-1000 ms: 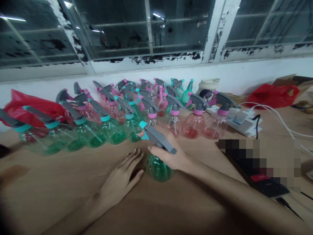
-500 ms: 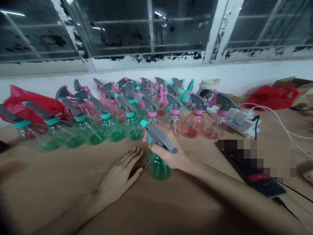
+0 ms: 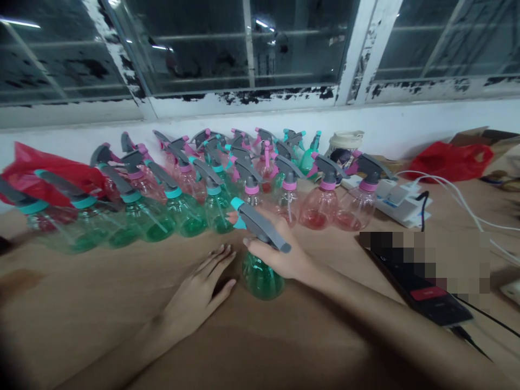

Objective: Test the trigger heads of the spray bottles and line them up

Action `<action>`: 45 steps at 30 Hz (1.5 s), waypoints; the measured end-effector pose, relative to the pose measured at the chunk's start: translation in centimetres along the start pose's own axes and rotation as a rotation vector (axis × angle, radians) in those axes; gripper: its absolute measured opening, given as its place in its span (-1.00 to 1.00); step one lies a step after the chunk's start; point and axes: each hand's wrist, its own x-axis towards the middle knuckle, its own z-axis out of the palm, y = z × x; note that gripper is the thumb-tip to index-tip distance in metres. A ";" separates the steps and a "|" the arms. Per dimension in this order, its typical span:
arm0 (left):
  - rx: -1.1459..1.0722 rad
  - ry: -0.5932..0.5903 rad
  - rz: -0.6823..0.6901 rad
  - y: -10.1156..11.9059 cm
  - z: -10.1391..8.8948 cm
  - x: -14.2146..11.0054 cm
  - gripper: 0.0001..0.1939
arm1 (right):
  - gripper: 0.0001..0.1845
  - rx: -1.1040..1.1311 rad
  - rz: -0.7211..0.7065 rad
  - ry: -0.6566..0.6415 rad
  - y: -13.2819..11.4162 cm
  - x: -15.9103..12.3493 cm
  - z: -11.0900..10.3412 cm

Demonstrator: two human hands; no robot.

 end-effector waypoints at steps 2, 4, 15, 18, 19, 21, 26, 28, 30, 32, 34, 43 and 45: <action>0.002 0.002 0.003 0.0 0.0 0.0 -0.53 | -0.98 -0.001 -0.020 0.008 0.0 0.1 0.0; 0.003 0.003 0.002 -0.1 0.1 -0.1 -0.54 | -0.93 0.003 -0.041 0.010 -0.1 0.1 0.0; -0.037 0.007 0.005 -0.2 -0.1 0.1 -0.53 | -0.89 -0.004 -0.043 0.037 0.0 0.2 -0.2; -0.040 0.011 0.005 -0.3 0.0 0.1 -0.53 | -0.86 -0.015 -0.004 0.051 0.2 0.2 -0.2; -0.039 0.010 0.005 -0.3 0.0 0.1 -0.53 | -0.89 -0.007 -0.002 0.042 0.2 0.2 -0.2; -0.038 0.007 0.006 -0.3 0.1 0.1 -0.53 | -0.95 0.027 -0.028 0.012 0.0 0.2 -0.2; -0.032 0.009 0.003 -0.2 0.1 0.0 -0.55 | -0.87 0.045 -0.118 0.002 -0.8 0.3 -0.2; -0.021 0.009 0.004 -0.2 0.1 0.0 -0.55 | -0.88 0.014 -0.121 0.011 -0.7 0.3 -0.2; -0.009 0.002 0.006 -0.1 0.1 0.0 -0.54 | -0.91 0.007 -0.094 0.000 -0.5 0.2 -0.2; -0.001 -0.006 0.004 -0.1 0.0 0.0 -0.54 | -0.94 0.002 -0.067 -0.005 -0.2 0.1 -0.3; 0.000 -0.006 -0.001 0.0 0.0 0.0 -0.54 | -0.97 -0.020 -0.070 0.003 0.0 0.0 -0.3; -0.033 0.004 -0.002 0.0 -0.2 0.1 -0.57 | -0.82 -0.048 -0.095 0.052 -0.5 0.0 -0.2; -0.046 0.013 -0.005 0.0 -0.1 0.0 -0.57 | -0.76 -0.036 -0.103 0.051 -0.5 0.0 -0.2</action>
